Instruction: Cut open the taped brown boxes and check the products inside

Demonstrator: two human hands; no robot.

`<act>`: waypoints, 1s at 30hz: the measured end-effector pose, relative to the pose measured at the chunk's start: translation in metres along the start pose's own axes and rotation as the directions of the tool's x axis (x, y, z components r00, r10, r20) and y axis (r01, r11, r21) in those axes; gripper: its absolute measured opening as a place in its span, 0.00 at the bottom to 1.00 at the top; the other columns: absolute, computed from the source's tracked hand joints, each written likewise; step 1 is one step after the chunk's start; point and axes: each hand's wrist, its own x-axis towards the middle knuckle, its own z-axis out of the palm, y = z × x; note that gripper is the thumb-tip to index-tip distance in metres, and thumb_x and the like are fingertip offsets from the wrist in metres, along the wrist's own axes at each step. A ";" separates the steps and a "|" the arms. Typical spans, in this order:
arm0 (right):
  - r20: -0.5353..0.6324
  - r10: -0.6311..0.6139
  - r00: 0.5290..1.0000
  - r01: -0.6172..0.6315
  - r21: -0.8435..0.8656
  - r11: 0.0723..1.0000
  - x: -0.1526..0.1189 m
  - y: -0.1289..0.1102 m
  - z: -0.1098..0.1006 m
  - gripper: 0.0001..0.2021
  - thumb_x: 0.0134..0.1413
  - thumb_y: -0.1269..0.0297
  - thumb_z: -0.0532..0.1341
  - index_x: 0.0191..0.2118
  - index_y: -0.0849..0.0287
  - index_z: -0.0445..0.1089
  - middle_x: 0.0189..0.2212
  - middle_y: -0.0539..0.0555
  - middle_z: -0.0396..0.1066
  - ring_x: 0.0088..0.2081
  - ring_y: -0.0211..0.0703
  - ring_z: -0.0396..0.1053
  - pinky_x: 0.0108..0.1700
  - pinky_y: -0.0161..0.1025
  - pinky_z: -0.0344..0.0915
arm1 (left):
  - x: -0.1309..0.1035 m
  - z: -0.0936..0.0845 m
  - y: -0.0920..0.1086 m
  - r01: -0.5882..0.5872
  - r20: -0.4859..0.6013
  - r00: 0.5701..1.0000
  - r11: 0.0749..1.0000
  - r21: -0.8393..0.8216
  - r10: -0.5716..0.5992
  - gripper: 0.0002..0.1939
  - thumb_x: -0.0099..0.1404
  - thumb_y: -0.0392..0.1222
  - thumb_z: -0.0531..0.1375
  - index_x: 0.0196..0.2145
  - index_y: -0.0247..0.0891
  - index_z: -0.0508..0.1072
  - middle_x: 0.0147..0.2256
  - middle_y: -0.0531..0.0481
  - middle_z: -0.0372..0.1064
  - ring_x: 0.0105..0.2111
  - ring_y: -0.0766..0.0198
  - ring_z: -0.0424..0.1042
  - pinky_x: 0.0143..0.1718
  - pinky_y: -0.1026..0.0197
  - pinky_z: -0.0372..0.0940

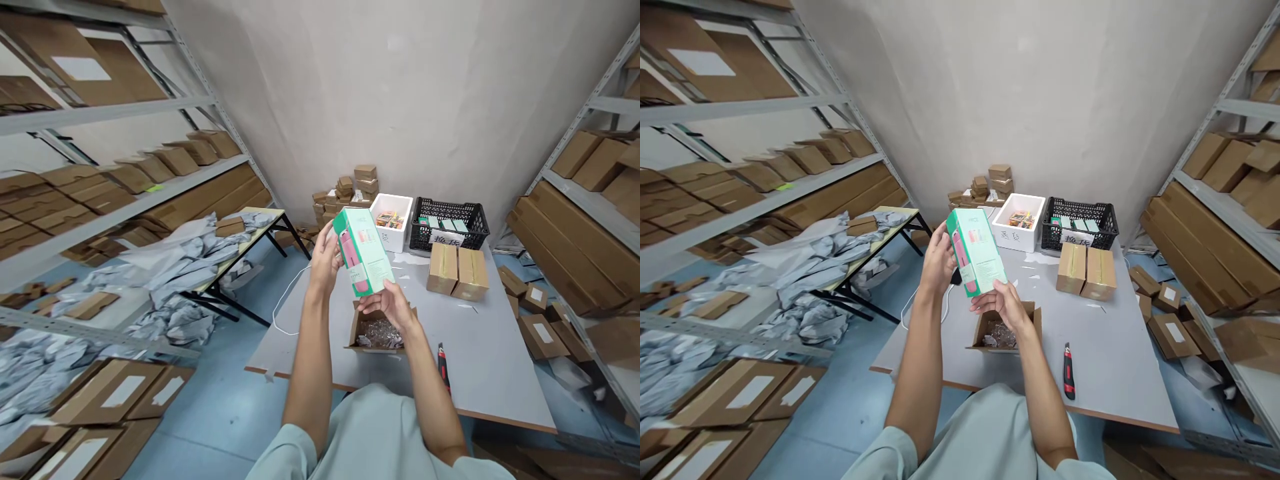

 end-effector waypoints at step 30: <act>-0.377 -0.790 0.483 0.314 -0.768 0.558 -0.022 0.012 0.026 0.31 0.64 0.50 0.76 0.69 0.50 0.74 0.64 0.67 0.73 0.62 0.62 0.76 0.61 0.57 0.81 | -0.068 0.053 0.009 -0.127 0.084 0.990 0.973 0.192 0.113 0.50 0.53 0.55 0.86 0.69 0.46 0.76 0.66 0.37 0.76 0.63 0.43 0.79 0.59 0.49 0.78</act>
